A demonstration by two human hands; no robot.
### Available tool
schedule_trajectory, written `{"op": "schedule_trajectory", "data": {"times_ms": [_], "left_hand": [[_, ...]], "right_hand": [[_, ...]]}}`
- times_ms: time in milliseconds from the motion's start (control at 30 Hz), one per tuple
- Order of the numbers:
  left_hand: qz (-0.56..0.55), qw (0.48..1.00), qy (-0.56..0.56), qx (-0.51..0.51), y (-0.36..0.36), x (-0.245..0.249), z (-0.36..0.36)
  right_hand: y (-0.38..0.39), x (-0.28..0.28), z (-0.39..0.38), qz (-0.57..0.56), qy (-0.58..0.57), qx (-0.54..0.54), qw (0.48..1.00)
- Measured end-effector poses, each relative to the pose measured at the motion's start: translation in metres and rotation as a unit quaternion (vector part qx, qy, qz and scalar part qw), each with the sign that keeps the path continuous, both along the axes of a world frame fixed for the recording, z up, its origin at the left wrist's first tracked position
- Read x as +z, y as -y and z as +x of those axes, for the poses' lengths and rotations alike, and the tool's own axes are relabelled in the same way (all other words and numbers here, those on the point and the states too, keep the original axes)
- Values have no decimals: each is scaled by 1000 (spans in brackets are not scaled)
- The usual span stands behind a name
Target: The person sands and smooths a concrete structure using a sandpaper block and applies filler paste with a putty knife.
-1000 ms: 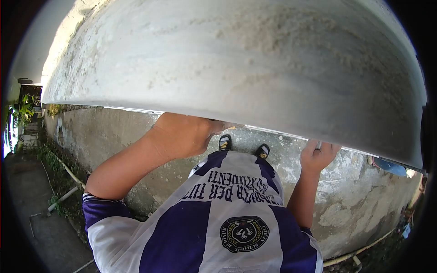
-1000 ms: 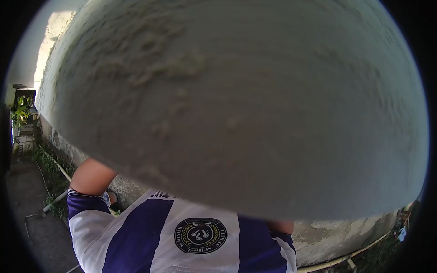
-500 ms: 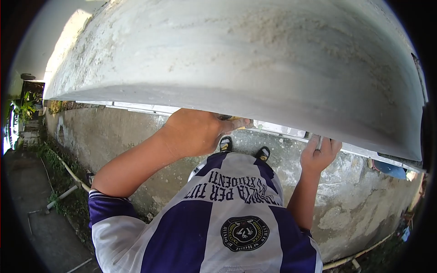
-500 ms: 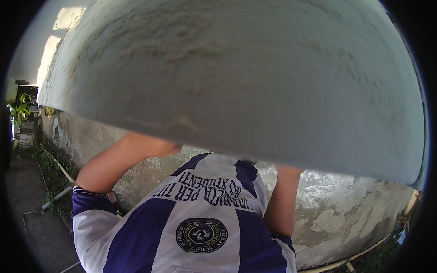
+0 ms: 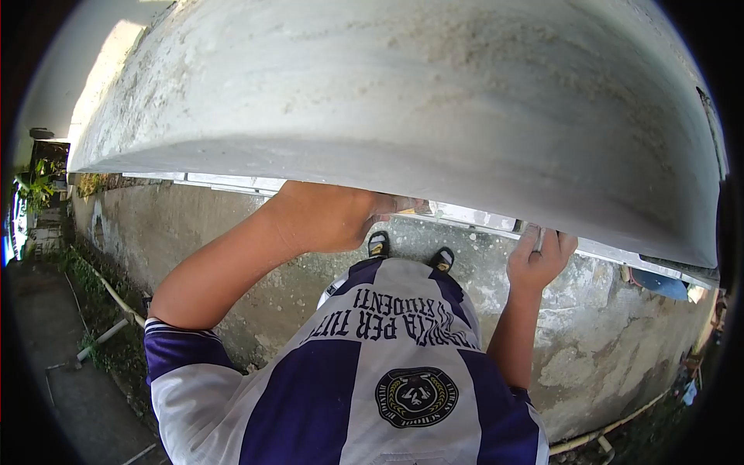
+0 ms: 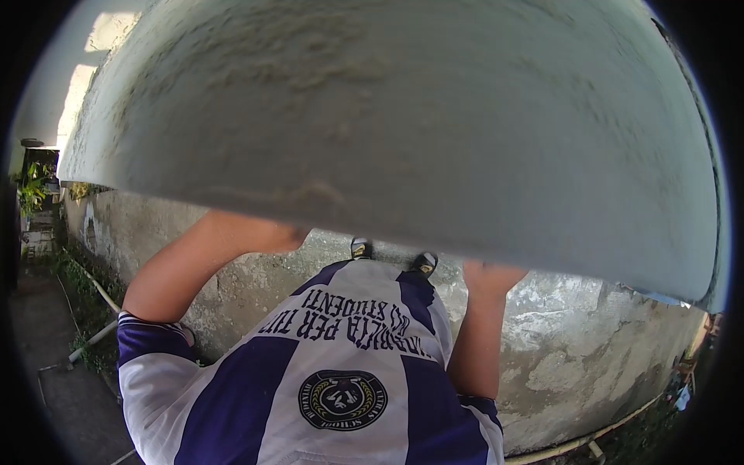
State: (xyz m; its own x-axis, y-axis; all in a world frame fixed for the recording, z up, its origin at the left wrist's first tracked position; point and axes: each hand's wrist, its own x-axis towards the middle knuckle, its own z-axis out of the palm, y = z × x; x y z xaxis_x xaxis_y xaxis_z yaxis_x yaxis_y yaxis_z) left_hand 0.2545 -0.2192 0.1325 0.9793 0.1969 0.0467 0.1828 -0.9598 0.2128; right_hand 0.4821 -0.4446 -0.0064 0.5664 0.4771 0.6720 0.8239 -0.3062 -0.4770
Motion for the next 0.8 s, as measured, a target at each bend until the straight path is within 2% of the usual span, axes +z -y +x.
{"op": "schedule_trajectory", "data": {"times_ms": [133, 233, 367, 467, 567, 633, 800], "left_hand": [[28, 997, -75, 21, -14, 11, -19], [19, 1000, -13, 19, -38, 5, -37], [-26, 999, -14, 24, -35, -9, -16], [-49, 994, -98, 10, -34, -15, 3], [-39, 998, -40, 16, -31, -14, -5], [12, 999, -21, 22, -37, -7, -18], [15, 1000, -4, 22, -67, -5, -41]], "right_hand": [[0, 1, 1, 13, -11, 11, 1000], [-1, -2, -1, 18, 5, 2, 1000], [0, 1, 1, 23, -7, 16, 1000], [2, 3, 2, -25, 10, 7, 1000], [3, 3, 2, -26, 14, 11, 1000], [0, 0, 0, -2, 6, 5, 1000], [-1, 1, 0, 8, 45, 8, 999]]}}
